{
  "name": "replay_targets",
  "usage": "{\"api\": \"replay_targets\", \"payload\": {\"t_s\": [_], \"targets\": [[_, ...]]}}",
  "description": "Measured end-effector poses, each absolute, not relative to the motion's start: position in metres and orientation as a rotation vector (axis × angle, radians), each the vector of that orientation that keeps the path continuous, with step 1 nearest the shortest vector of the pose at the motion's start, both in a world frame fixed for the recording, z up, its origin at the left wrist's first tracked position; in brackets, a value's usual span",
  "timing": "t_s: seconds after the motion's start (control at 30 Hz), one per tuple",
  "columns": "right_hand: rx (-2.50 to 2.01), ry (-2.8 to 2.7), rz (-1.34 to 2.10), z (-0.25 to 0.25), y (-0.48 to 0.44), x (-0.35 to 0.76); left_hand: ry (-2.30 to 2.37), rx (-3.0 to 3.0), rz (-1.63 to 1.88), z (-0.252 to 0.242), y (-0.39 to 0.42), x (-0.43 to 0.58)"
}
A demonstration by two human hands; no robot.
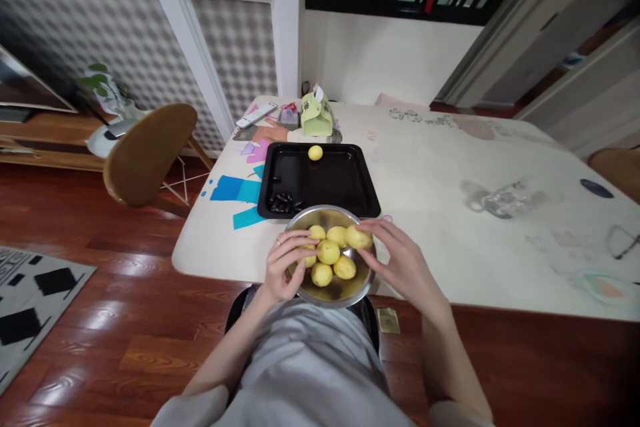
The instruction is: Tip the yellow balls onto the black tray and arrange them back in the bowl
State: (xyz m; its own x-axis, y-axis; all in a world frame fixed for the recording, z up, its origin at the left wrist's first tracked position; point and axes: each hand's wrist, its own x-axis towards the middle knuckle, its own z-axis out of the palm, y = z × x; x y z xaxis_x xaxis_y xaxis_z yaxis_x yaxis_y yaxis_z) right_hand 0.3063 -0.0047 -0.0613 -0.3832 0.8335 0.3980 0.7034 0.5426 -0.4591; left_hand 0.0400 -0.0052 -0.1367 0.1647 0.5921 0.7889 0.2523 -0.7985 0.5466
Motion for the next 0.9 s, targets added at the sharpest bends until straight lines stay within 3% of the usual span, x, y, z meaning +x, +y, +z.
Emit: {"api": "replay_targets", "payload": {"t_s": [0.27, 0.9], "targets": [[-1.282, -2.255, 0.302, -0.081, -0.024, 0.300, 0.820, 2.158, 1.662, -0.136, -0.005, 0.040], [-1.215, -2.290, 0.293, -0.073, 0.007, 0.310, 0.794, 2.138, 1.681, -0.136, -0.004, 0.041]]}}
